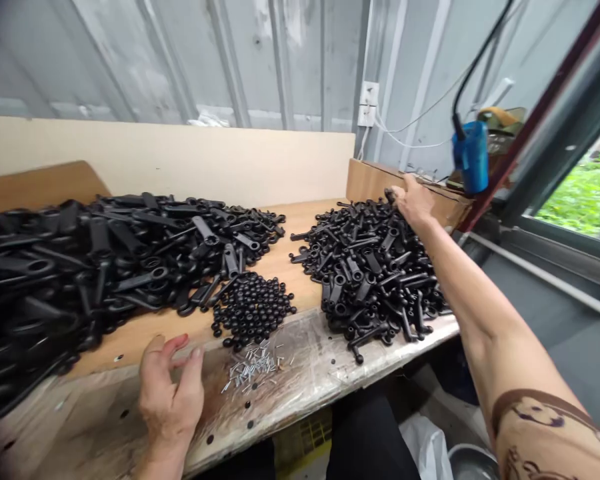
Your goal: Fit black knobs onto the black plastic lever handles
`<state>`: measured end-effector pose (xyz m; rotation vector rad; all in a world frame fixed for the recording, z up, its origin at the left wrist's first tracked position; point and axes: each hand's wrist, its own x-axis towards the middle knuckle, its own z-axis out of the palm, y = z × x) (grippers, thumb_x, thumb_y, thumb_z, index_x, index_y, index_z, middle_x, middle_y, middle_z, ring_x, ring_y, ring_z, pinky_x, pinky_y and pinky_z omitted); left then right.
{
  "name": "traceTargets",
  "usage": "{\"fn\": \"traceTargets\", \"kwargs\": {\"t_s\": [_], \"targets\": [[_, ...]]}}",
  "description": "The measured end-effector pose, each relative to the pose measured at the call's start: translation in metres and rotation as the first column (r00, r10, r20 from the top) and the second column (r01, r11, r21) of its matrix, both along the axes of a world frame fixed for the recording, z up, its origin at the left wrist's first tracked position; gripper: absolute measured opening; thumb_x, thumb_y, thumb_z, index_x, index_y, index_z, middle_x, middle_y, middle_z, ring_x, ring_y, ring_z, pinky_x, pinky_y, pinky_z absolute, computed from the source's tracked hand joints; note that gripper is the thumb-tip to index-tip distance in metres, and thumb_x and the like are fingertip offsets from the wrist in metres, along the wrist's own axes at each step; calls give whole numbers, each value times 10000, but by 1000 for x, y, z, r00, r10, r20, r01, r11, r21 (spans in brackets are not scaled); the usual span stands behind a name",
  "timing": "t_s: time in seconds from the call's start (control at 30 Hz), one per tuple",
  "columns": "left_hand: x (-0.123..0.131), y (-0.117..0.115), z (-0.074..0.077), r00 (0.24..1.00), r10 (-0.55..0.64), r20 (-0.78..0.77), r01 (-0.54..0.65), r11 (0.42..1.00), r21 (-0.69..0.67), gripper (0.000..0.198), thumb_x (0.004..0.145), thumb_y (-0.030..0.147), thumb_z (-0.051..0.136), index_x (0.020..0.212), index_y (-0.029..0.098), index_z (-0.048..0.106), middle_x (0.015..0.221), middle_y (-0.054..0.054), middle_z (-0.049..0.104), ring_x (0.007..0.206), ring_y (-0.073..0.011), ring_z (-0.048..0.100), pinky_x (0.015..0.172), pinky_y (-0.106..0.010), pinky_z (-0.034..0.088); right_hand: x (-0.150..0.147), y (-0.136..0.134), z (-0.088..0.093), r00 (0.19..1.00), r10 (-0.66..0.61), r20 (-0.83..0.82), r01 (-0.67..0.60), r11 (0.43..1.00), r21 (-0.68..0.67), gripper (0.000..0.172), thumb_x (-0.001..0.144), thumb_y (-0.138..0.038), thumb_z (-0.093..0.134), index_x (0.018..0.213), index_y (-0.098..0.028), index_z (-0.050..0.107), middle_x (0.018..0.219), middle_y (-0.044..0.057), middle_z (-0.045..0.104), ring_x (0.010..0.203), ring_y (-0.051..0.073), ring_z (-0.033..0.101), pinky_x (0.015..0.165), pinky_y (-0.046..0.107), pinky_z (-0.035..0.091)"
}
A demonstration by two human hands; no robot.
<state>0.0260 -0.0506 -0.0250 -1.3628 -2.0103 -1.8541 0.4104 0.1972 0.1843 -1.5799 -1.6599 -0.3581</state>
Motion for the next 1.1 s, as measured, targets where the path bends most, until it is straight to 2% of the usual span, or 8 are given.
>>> {"fn": "traceTargets", "kwargs": {"t_s": [0.17, 0.37, 0.57, 0.77, 0.87, 0.93, 1.03, 1.1], "targets": [[4, -3, 5, 991, 6, 135, -30, 984, 178, 554, 766, 348, 528, 1253, 134, 371, 1105, -132, 525, 1030, -225, 493, 803, -337, 409, -69, -20, -32, 952, 209, 224, -197, 977, -75, 229, 793, -256, 596, 1012, -187, 601, 1028, 69, 598, 937, 222, 534, 785, 306, 396], [7, -7, 9, 969, -4, 248, -56, 970, 238, 504, 800, 338, 499, 1252, 163, 363, 1164, -125, 483, 1090, -221, 452, 835, -326, 387, -212, -79, -93, 495, 708, 503, -581, 700, -415, 123, 838, -229, 521, 850, -187, 636, 886, 39, 612, 876, 186, 513, 734, 256, 363], [5, -10, 9, 955, 15, 297, -80, 975, 208, 467, 822, 349, 473, 1243, 171, 374, 1203, -121, 466, 1106, -213, 437, 858, -318, 379, -314, -88, -120, 288, 773, 565, -637, 596, -489, 179, 791, -122, 480, 890, -163, 624, 884, 76, 581, 831, 211, 469, 634, 277, 333], [3, -12, 8, 902, -25, 431, -43, 988, 148, 397, 823, 385, 471, 1167, 188, 456, 1153, -94, 509, 1023, -184, 489, 867, -308, 381, -357, -87, -128, 216, 789, 575, -602, 571, -558, 191, 737, -53, 478, 806, -126, 641, 840, 96, 589, 812, 218, 462, 623, 286, 338], [2, -10, 13, 717, -155, 680, 63, 985, 158, 342, 790, 414, 497, 1011, 155, 532, 1005, -88, 564, 891, -173, 542, 687, -256, 442, -352, -99, -120, 163, 797, 582, -619, 542, -569, 181, 751, -61, 487, 828, -140, 631, 869, 85, 573, 825, 212, 454, 637, 288, 343], [0, -9, 20, 460, -291, 839, 179, 956, 234, 357, 762, 453, 507, 940, 144, 534, 908, -77, 577, 793, -174, 562, 541, -230, 435, -341, -116, -115, 99, 803, 588, -684, 484, -546, 124, 787, -107, 499, 807, -141, 616, 907, 90, 549, 846, 214, 443, 651, 292, 352], [-4, -10, 30, 33, -468, 883, 320, 842, 434, 370, 748, 497, 495, 889, 157, 529, 780, -32, 570, 666, -160, 568, 468, -238, 444, -319, -148, -119, -36, 819, 573, -804, 317, -503, 155, 852, -248, 499, 799, -130, 585, 899, 96, 523, 812, 210, 442, 662, 304, 381], [-5, -12, 35, -129, -478, 869, 334, 804, 492, 310, 729, 448, 546, 829, 155, 545, 724, -4, 565, 615, -121, 559, 491, -222, 459, -304, -169, -128, -124, 831, 542, -851, 192, -488, 188, 894, -249, 434, 853, -123, 568, 927, 95, 526, 824, 200, 454, 712, 310, 406]]}}
